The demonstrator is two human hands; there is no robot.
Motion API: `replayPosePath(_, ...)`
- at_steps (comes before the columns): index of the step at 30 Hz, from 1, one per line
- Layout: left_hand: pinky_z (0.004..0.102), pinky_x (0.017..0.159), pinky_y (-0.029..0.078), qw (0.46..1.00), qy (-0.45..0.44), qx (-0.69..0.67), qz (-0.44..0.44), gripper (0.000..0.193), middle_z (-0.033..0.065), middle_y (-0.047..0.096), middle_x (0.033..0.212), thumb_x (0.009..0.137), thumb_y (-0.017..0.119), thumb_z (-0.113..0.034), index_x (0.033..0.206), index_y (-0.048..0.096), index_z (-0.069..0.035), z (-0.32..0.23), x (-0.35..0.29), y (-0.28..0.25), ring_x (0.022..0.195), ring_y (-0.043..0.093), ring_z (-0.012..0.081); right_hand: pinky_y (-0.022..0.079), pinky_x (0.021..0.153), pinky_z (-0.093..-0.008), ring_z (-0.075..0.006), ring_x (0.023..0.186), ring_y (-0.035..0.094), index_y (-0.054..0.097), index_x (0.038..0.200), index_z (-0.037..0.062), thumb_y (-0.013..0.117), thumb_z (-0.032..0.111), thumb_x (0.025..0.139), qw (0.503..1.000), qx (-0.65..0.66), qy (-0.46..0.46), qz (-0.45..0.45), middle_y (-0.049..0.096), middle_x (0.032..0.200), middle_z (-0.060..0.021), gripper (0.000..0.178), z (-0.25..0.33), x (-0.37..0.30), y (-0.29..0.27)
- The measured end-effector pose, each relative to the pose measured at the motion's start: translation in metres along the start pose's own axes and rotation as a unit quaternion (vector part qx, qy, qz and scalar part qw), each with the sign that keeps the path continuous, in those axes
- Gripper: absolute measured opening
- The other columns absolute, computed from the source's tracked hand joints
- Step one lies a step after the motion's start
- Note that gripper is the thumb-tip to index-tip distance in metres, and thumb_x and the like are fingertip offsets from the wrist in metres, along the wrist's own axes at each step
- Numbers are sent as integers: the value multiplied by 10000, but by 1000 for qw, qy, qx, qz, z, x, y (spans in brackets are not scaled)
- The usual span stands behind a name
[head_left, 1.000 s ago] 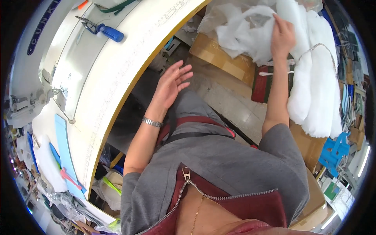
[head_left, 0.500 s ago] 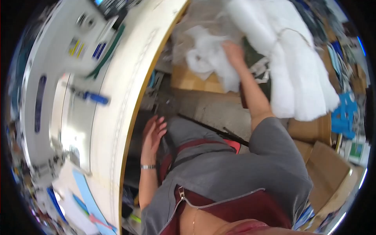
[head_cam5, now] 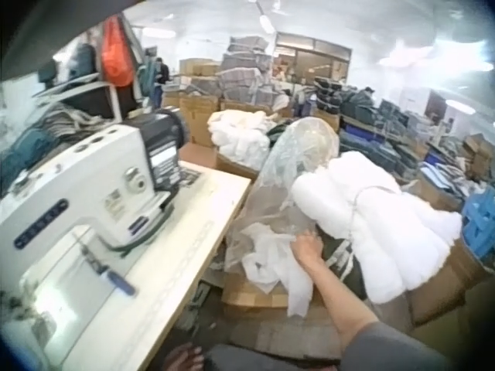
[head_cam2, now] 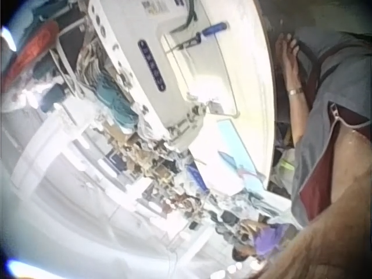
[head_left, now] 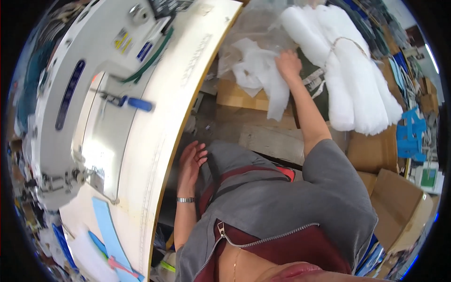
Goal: Sewing foam padding into fabric strips using an industrial sewing machine in a workshop environment.
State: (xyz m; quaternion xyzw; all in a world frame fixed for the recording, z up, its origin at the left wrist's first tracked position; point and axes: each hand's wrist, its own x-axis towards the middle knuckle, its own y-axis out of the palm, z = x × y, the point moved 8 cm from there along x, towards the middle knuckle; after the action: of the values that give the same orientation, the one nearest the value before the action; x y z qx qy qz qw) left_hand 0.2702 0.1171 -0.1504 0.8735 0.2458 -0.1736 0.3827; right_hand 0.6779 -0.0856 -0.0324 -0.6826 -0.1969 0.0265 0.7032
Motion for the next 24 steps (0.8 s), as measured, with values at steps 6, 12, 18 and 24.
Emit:
replayPosePath(6,299,810,475,994,66,66,60,381,115,544,1141,912,453,-212,1244,412,-29,15,-17,-2,954,578,196,449,805,-437,-323,974,567,577,1060,73,440,352,852,992,120,5,48,589,1074,-153,373,-72,23,52)
replayPosePath(12,252,605,482,993,77,-88,-21,340,79,623,944,827,597,-254,1103,533,-65,8,-28,-27,741,594,155,429,802,-403,-308,993,549,573,1109,154,437,340,855,989,-35,-124,76,580,1118,-78,342,16,53,-1)
replayPosePath(18,261,616,487,991,94,-92,-38,320,86,628,937,826,600,-254,1071,549,-55,5,-33,-34,741,600,160,422,755,-414,-349,897,560,596,969,75,496,423,832,969,23,-242,39,608,963,-158,387,52,72,-6)
replayPosePath(24,318,816,468,992,107,-29,54,338,109,566,1121,924,440,-274,1144,519,-29,30,-4,-35,940,574,189,400,585,-327,-193,596,479,598,814,-2,542,278,858,948,182,-259,31,554,664,-121,289,61,-9,-135)
